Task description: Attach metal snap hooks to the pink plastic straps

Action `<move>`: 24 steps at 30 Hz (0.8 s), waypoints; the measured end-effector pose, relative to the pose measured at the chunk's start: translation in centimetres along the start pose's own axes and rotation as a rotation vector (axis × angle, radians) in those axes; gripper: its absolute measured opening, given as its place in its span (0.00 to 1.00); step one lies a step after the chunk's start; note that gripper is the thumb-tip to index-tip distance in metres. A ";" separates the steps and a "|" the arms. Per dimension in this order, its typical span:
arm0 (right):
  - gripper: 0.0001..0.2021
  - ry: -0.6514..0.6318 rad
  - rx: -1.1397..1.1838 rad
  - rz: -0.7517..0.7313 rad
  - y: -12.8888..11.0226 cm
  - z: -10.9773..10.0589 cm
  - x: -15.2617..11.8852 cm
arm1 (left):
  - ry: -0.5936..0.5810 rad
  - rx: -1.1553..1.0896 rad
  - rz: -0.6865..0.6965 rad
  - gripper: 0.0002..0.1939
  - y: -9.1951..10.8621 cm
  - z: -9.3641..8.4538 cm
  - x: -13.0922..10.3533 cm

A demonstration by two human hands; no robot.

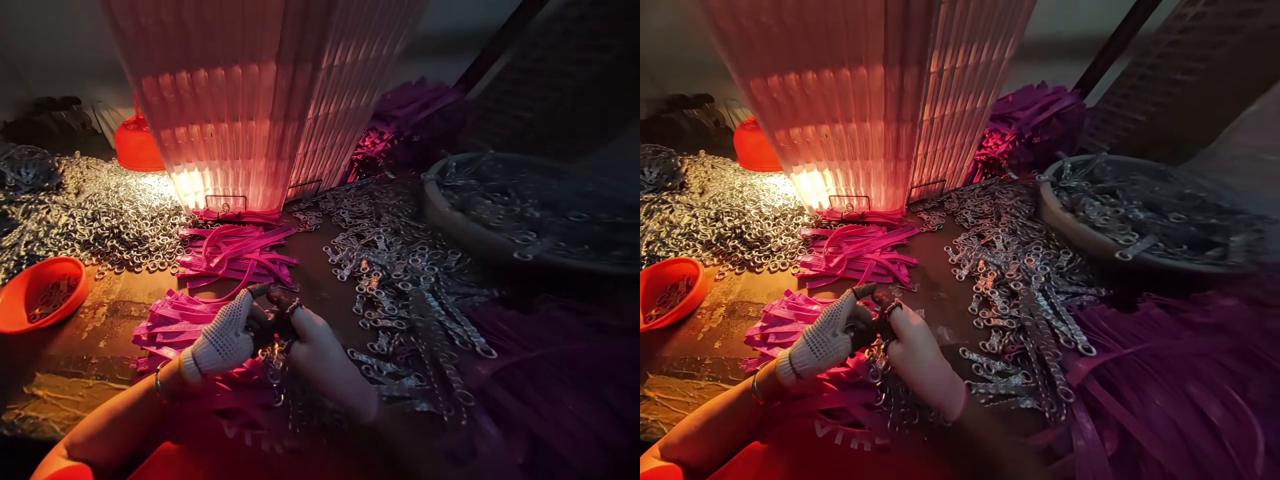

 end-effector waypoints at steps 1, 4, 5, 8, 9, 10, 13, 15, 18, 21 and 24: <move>0.31 0.028 -0.016 0.025 0.1 0.1 -0.2 | 0.008 -0.064 -0.029 0.34 0.2 0.1 -0.2; 0.30 0.067 -0.184 0.043 0.4 0.6 -0.6 | 0.089 -0.175 -0.090 0.26 0.4 0.4 -0.5; 0.28 0.056 -0.263 0.033 0.4 0.8 -0.6 | 0.108 -0.174 -0.089 0.23 0.3 0.5 -0.4; 0.20 -0.006 -0.478 0.008 -0.1 1.2 -0.1 | 0.121 -0.192 -0.101 0.20 -0.1 0.7 0.0; 0.16 -0.026 -0.531 0.010 -0.3 1.2 0.1 | 0.121 -0.233 -0.120 0.20 -0.3 0.7 0.2; 0.12 -0.043 -0.568 0.017 -0.4 1.0 0.3 | 0.115 -0.283 -0.149 0.20 -0.5 0.8 0.5; 0.02 -0.107 -0.538 0.049 -0.5 0.4 0.4 | 0.086 -0.380 -0.241 0.21 -0.9 0.9 1.1; 0.01 -0.138 -0.444 0.070 0.0 0.0 0.0 | 0.067 -0.331 -0.287 0.20 -1.0 0.9 1.7; 0.04 -0.053 -0.373 0.103 1.7 -0.3 -0.7 | -0.055 0.099 -0.206 0.14 -1.0 0.6 3.6; 0.06 0.167 -0.326 0.170 4.0 -0.4 -1.2 | -0.197 0.688 -0.001 0.14 -1.1 0.4 7.0; 0.08 0.286 -0.178 0.212 5.8 -0.2 -1.3 | -0.216 0.962 0.059 0.11 -1.6 0.9 11.1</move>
Point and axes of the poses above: each hand's wrist, its own x-axis towards the middle knuckle, its own z-axis out of the palm, y = z × x, the point moved 2 cm from there along x, towards the middle knuckle
